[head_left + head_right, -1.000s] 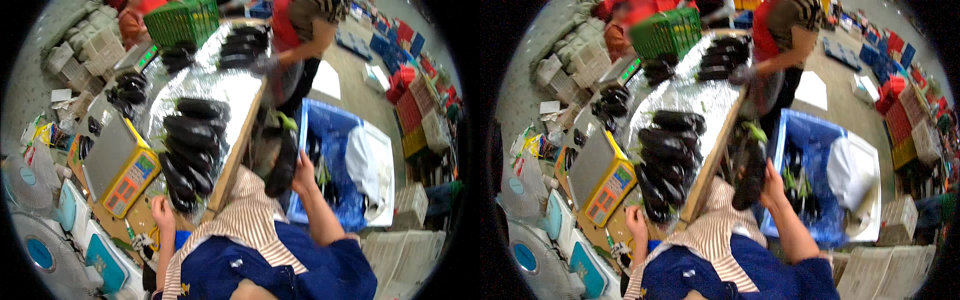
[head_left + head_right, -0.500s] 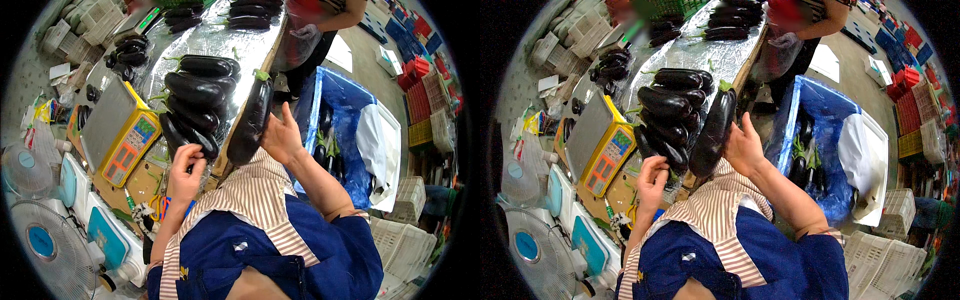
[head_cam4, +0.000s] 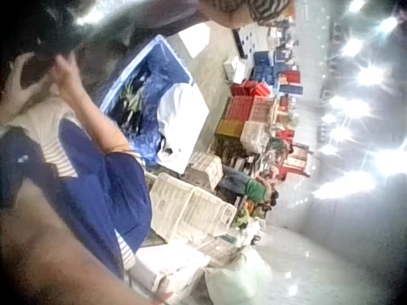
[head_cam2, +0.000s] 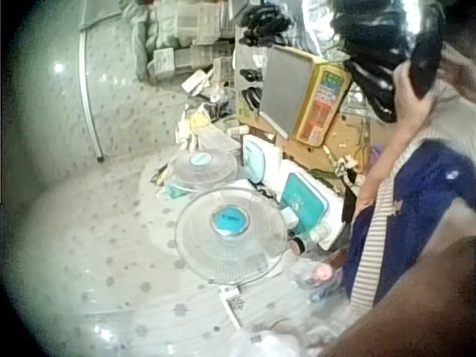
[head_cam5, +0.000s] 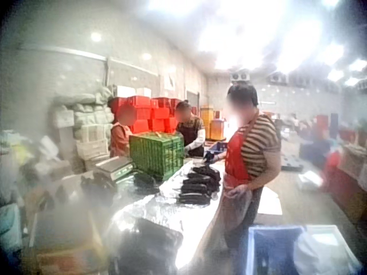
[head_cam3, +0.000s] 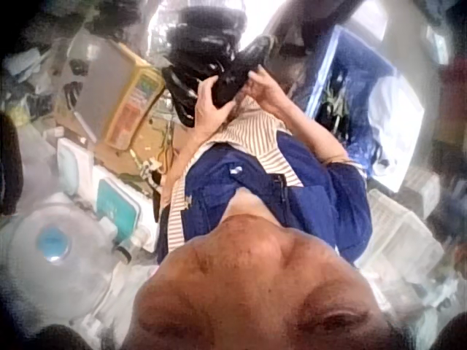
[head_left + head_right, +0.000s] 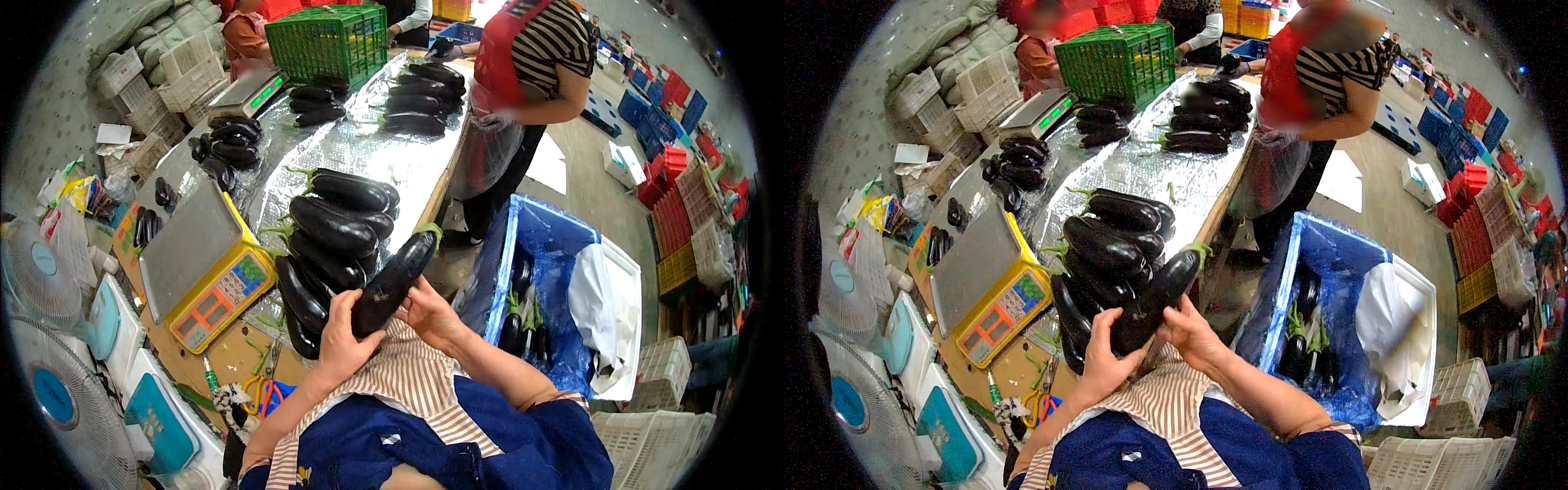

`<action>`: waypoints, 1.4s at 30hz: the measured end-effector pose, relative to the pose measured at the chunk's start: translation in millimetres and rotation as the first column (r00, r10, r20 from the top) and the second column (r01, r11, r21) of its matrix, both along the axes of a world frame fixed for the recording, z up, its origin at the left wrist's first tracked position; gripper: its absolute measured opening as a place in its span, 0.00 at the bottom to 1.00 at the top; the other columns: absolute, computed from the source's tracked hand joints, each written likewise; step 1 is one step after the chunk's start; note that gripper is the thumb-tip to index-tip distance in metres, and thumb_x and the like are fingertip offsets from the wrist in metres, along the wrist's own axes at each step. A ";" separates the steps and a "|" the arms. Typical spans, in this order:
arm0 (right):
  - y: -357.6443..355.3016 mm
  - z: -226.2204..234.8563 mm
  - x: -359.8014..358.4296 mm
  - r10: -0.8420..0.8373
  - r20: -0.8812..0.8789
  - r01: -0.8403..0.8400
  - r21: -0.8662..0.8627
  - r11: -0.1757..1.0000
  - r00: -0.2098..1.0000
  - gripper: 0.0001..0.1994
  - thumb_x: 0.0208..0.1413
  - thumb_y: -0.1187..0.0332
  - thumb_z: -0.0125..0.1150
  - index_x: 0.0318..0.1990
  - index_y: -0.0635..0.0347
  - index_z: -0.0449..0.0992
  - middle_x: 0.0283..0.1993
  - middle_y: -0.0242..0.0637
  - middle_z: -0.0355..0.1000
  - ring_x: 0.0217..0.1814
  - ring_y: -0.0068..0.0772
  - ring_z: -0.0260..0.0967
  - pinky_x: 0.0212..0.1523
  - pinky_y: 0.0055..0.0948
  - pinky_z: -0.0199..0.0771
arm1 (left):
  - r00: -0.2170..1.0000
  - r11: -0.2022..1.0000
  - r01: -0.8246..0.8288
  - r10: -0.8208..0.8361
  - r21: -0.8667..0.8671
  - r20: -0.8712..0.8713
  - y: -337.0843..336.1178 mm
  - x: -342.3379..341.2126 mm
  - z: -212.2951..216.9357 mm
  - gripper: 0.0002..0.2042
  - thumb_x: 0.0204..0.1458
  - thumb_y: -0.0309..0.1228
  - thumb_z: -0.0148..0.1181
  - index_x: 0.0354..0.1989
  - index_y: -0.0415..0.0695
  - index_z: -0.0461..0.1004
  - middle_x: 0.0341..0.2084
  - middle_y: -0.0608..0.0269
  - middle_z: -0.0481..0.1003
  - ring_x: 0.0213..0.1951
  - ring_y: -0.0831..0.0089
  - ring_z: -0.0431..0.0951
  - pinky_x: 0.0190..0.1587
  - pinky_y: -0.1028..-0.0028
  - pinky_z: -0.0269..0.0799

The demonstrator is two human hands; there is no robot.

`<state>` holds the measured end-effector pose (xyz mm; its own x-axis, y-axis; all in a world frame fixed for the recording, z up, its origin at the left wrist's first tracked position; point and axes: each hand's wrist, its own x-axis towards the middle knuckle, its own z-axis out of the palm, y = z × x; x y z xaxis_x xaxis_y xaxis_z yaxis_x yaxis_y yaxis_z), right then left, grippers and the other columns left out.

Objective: The person picks up eggplants from a blue crate, trims the green stems using scissors, and places the trimmed eggplants onto a table covered with aluminum foil. The person repeats this process for multiple eggplants, handling them one at a time.

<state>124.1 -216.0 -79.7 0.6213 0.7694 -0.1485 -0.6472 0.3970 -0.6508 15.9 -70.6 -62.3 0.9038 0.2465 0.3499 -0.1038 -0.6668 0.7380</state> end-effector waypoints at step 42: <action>24.3 -18.7 -6.2 -0.086 0.361 0.171 -0.212 0.962 0.928 0.28 0.53 0.61 0.57 0.58 0.61 0.54 0.52 0.36 0.62 0.54 0.28 0.59 0.55 0.28 0.58 | 0.997 0.970 -0.045 0.029 -0.240 -0.072 -2.0 -12.4 -22.7 0.43 0.34 0.35 0.70 0.59 0.37 0.53 0.49 0.46 0.66 0.51 0.58 0.68 0.52 0.67 0.62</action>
<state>117.8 -191.7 -98.5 0.7576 0.6487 -0.0730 -0.3183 0.2694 -0.9089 3.4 -72.6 -85.0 0.9117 0.3501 0.2149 -0.0272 -0.4707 0.8819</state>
